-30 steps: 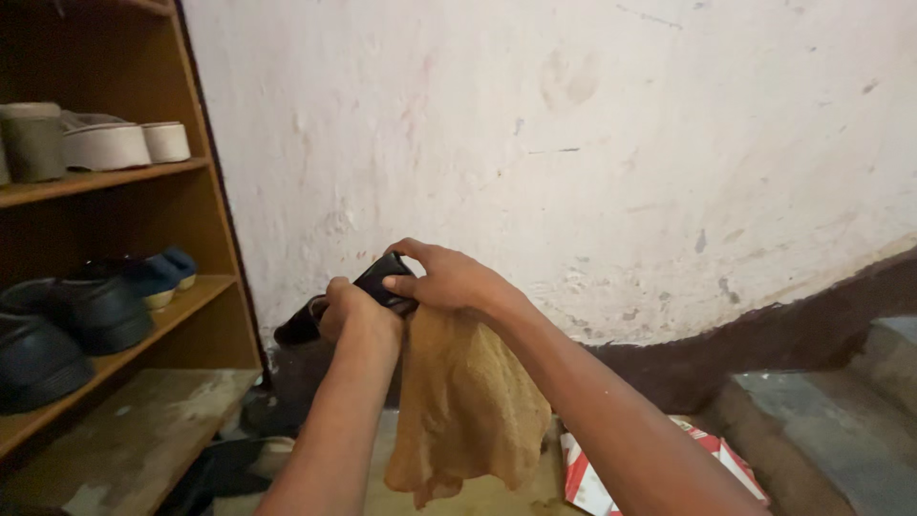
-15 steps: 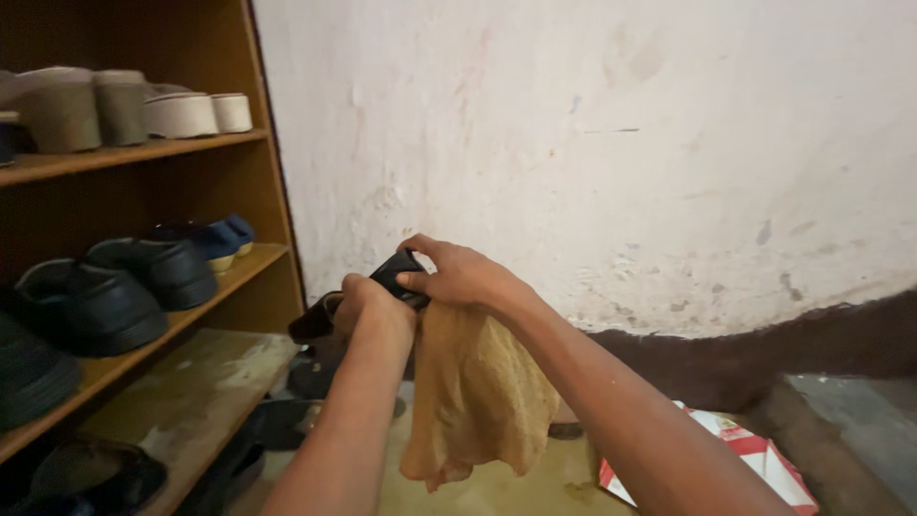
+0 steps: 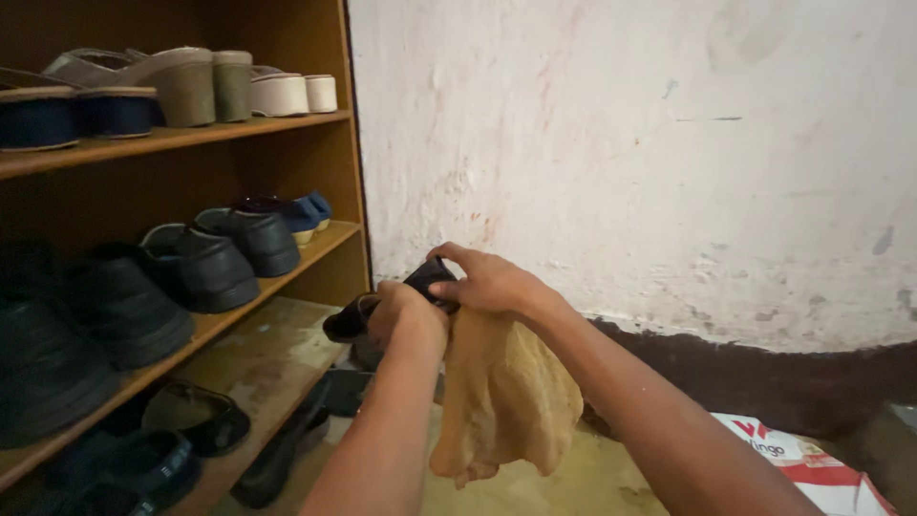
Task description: The person cleans a pair of black dress shoes and a pair of blue sneakers with a cloth, then places them onto a wooden shoe rack next to other footwear.
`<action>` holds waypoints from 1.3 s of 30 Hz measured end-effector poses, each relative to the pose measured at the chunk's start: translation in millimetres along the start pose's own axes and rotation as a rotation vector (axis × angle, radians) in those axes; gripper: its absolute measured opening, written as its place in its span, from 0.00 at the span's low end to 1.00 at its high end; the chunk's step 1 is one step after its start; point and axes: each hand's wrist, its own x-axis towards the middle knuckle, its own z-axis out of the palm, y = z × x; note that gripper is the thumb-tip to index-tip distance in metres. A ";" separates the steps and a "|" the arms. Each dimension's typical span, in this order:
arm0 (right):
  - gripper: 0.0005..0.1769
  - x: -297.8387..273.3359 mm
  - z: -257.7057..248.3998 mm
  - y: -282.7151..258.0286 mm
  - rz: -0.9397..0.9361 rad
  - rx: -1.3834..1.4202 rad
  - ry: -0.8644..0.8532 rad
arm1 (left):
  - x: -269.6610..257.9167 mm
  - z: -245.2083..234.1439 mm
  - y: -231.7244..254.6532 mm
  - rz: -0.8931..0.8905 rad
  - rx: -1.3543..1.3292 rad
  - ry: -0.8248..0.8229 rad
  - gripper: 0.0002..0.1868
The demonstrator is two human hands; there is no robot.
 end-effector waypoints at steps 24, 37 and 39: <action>0.33 45.3 121.1 -34.5 -0.046 -0.021 -0.017 | 120.3 -48.7 17.5 0.237 0.275 0.267 0.34; 0.26 70.6 186.1 -33.9 -0.084 0.078 0.044 | 172.3 -60.9 34.4 0.279 0.214 0.280 0.34; 0.24 74.3 195.8 -33.8 -0.152 0.079 0.100 | 181.2 -63.5 35.6 0.285 0.192 0.256 0.34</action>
